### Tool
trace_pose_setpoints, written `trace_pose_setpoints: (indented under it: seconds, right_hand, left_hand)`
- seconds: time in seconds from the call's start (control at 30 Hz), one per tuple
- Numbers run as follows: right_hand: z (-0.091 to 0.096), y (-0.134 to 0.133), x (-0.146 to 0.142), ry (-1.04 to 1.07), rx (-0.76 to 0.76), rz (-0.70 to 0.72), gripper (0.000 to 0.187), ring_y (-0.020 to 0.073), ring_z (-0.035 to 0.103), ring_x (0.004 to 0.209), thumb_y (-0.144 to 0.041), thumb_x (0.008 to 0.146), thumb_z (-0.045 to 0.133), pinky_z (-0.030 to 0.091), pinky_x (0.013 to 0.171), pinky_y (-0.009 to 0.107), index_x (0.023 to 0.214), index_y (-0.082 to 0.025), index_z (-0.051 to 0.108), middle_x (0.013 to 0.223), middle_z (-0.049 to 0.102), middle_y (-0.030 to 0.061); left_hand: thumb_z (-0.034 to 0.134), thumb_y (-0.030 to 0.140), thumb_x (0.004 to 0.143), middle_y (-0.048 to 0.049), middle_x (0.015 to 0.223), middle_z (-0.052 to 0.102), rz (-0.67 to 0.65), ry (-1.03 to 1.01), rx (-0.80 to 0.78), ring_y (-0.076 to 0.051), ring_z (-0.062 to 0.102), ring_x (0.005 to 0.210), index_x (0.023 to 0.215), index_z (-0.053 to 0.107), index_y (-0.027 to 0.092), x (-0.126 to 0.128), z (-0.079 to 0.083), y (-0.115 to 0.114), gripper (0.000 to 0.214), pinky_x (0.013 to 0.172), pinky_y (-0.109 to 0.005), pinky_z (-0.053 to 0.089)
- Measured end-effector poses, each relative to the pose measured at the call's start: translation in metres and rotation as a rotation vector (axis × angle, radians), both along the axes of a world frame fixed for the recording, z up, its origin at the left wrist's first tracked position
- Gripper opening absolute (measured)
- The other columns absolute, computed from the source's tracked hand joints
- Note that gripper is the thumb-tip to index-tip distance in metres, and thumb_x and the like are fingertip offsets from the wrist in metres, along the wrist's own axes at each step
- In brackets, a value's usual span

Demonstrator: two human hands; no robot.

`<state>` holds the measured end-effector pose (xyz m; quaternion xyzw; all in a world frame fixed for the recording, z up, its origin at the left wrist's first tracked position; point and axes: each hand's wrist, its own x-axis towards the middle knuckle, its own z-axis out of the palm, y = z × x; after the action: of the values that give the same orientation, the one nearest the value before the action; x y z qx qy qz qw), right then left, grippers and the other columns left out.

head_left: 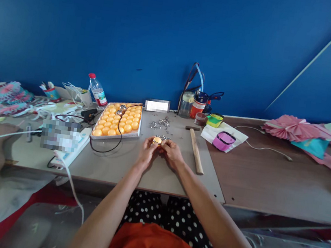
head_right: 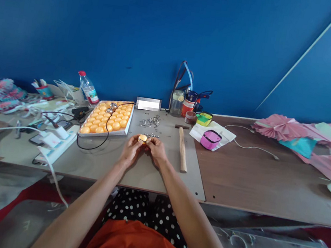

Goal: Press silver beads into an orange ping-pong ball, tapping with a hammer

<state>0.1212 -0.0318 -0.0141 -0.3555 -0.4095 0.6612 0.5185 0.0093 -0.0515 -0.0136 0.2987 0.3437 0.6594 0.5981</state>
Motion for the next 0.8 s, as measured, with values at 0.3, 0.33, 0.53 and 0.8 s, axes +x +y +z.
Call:
trace_pose_setpoints:
  seconds: [0.3, 0.33, 0.53, 0.8]
  right_hand:
    - [0.0, 0.008, 0.016, -0.201, 0.181, -0.311, 0.017, 0.0126, 0.044, 0.054, -0.036, 0.069, 0.062, 0.038, 0.054, 0.026, 0.071, -0.022, 0.053, 0.057, 0.05, -0.0033]
    - [-0.001, 0.01, 0.019, -0.364, 0.266, -0.397, 0.012, 0.0148, 0.048, 0.063, -0.033, 0.071, 0.058, 0.041, 0.062, 0.028, 0.072, -0.021, 0.056, 0.065, 0.054, -0.0002]
    - [-0.003, 0.007, 0.017, -1.276, 0.557, -0.303, 0.035, 0.0251, 0.048, 0.101, -0.021, 0.081, 0.047, 0.035, 0.087, 0.037, 0.114, -0.02, 0.059, 0.108, 0.058, 0.0129]
    - [0.003, 0.012, 0.012, -1.556, 0.552, -0.171, 0.032, 0.0241, 0.047, 0.101, -0.024, 0.088, 0.039, 0.033, 0.082, 0.033, 0.113, -0.024, 0.061, 0.108, 0.058, 0.0113]
  left_hand:
    - [0.075, 0.027, 0.064, -0.0026, 0.075, 0.068, -0.061, -0.11, -0.055, -0.013, 0.062, 0.064, 0.09, 0.061, 0.015, -0.006, 0.009, -0.001, 0.031, 0.064, -0.027, 0.047]
    - [0.075, 0.026, 0.064, -0.0024, 0.076, 0.068, -0.043, -0.139, -0.067, -0.013, 0.062, 0.064, 0.089, 0.061, 0.015, -0.008, 0.009, -0.001, 0.03, 0.066, -0.027, 0.047]
    - [0.072, 0.026, 0.068, -0.0034, 0.077, 0.068, 0.041, -0.223, -0.077, -0.012, 0.063, 0.067, 0.086, 0.061, 0.016, -0.016, 0.008, 0.001, 0.024, 0.071, -0.028, 0.049]
    - [0.071, 0.026, 0.069, -0.0035, 0.074, 0.067, 0.066, -0.26, -0.087, -0.012, 0.063, 0.066, 0.086, 0.06, 0.014, -0.016, 0.01, 0.001, 0.024, 0.069, -0.027, 0.049]
